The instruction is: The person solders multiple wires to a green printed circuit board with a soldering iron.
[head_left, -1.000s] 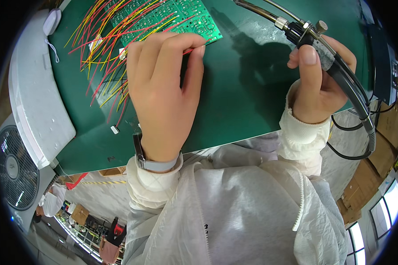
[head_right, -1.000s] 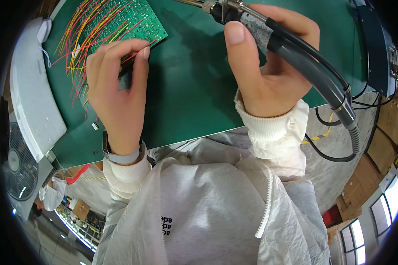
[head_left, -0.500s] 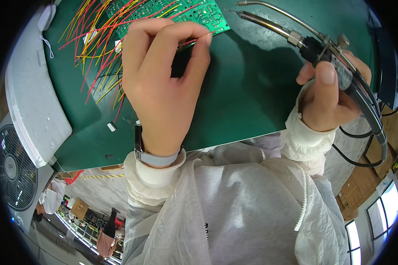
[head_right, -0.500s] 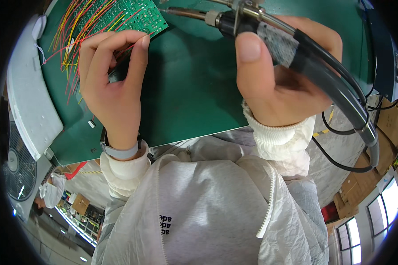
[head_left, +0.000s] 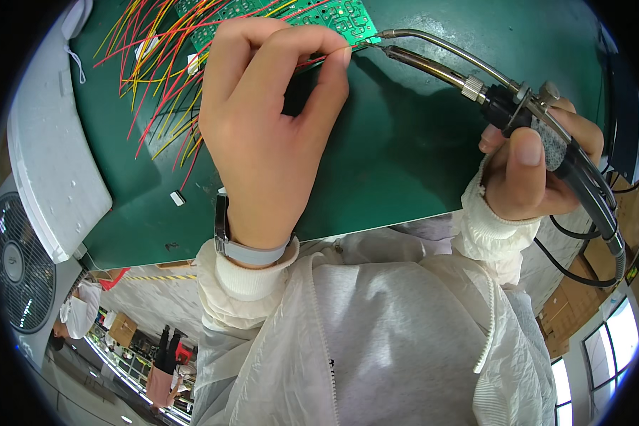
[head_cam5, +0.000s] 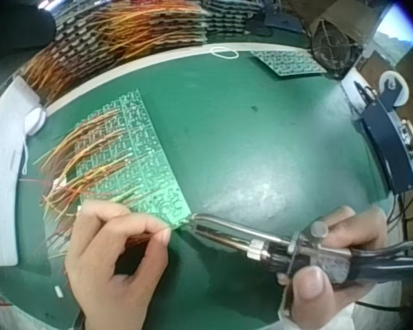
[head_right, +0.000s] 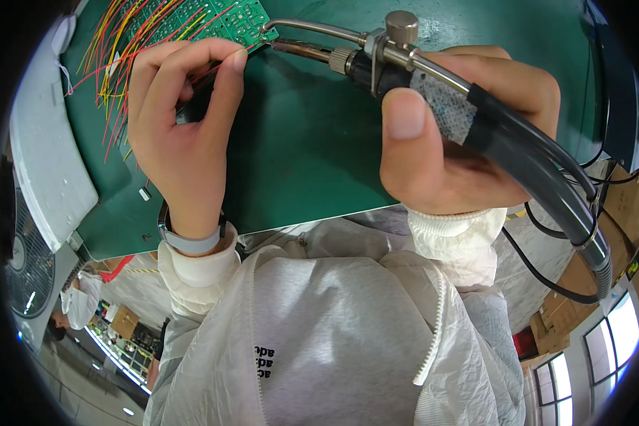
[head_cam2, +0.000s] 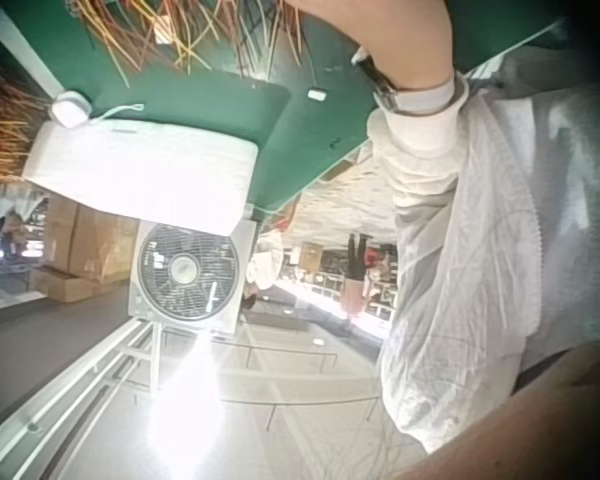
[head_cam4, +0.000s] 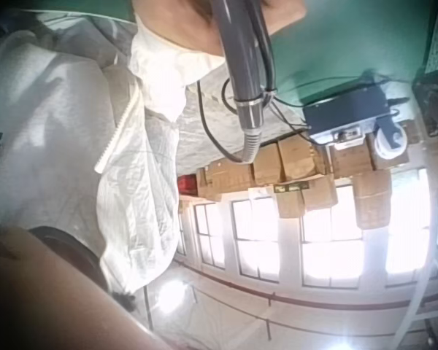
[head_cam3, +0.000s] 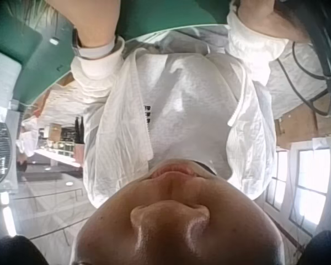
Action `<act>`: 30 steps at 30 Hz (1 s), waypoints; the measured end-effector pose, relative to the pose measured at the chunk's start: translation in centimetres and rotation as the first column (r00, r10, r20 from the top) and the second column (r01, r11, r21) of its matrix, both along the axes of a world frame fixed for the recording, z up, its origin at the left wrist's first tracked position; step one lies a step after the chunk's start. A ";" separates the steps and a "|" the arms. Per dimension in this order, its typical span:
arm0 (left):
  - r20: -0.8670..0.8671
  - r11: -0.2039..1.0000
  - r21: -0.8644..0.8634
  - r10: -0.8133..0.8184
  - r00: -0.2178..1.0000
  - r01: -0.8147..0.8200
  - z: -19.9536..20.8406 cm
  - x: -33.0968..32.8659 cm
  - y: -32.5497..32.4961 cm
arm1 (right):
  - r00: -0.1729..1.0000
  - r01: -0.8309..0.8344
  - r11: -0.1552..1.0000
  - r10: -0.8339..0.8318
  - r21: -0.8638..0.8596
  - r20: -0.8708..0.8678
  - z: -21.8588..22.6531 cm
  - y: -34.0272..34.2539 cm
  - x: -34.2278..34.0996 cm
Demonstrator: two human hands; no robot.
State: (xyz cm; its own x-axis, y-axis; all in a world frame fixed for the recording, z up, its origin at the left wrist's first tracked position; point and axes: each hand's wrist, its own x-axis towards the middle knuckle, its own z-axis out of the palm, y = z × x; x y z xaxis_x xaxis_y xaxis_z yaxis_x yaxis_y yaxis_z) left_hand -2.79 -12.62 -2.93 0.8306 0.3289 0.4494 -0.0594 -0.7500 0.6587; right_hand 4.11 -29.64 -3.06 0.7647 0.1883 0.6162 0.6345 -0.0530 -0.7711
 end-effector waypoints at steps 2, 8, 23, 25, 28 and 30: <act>0.022 0.999 -0.015 0.051 0.998 -0.051 -0.3 -0.1 -0.8 | 1.000 0.002 1.000 -0.002 -0.019 -0.002 0.1 0.0 0.0; 0.057 0.994 -0.040 0.105 0.993 -0.103 -0.5 0.0 -1.2 | 1.000 -0.014 1.000 0.014 0.021 0.005 0.0 0.1 0.1; 0.022 0.996 0.065 0.061 0.998 -0.062 0.1 0.3 -1.1 | 0.992 -0.107 0.994 0.108 -0.012 0.067 0.0 -0.4 -0.4; 0.085 0.995 -0.007 0.102 0.991 -0.102 -0.3 0.2 -1.1 | 0.990 -0.118 0.993 0.118 -0.008 0.073 -0.1 -0.4 -0.3; 0.096 0.996 -0.002 0.085 0.992 -0.086 -0.4 0.2 -1.1 | 0.988 -0.129 0.992 0.129 -0.011 0.079 -0.2 -0.4 -0.4; 0.089 0.995 0.001 0.101 0.991 -0.102 -0.4 0.2 -1.2 | 0.988 -0.130 0.991 0.131 -0.015 0.079 -0.2 -0.5 -0.3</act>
State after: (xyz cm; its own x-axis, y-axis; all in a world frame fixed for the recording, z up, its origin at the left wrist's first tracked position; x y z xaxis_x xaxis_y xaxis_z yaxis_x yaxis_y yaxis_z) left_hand -2.55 -13.78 -3.37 0.7495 0.4069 0.5221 -0.0412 -0.7586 0.6503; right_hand 3.79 -30.09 -3.28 0.6813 0.2900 0.6721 0.6962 0.0271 -0.7174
